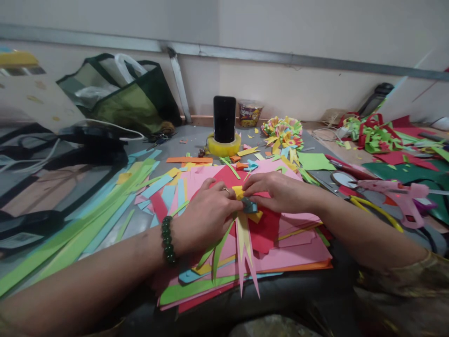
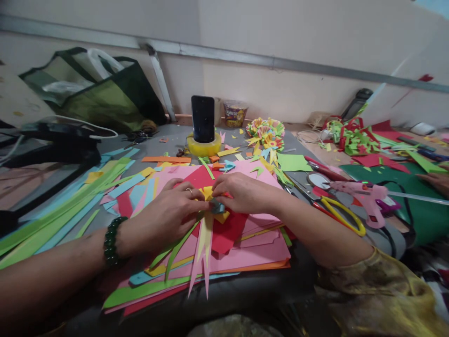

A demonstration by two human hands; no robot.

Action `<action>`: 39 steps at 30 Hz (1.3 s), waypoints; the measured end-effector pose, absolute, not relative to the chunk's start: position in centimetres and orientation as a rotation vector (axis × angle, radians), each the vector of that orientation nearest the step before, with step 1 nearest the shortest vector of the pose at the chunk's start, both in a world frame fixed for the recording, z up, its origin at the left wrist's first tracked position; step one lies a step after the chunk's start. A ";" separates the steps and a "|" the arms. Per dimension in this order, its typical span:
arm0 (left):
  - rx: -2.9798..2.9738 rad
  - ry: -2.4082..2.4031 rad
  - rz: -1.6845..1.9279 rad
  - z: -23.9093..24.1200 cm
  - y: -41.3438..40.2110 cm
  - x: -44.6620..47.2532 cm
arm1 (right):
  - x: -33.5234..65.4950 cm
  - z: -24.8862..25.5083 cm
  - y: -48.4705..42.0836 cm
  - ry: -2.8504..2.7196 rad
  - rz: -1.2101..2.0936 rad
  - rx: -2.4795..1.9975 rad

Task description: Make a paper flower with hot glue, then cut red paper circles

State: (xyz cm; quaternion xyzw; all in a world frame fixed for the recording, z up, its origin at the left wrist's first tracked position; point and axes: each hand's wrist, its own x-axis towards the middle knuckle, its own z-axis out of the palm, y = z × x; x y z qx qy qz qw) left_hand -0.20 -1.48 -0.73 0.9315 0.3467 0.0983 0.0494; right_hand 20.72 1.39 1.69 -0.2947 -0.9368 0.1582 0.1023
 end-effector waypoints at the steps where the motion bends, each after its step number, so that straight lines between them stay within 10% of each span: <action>1: 2.843 1.056 0.297 -0.8 -1.5 -0.2 | 20.7 1.6 1.4 -2.765 0.468 -0.865; 39: 2.844 1.126 0.106 -0.3 -2.0 0.3 | 21.7 2.2 2.0 -2.689 0.393 -1.029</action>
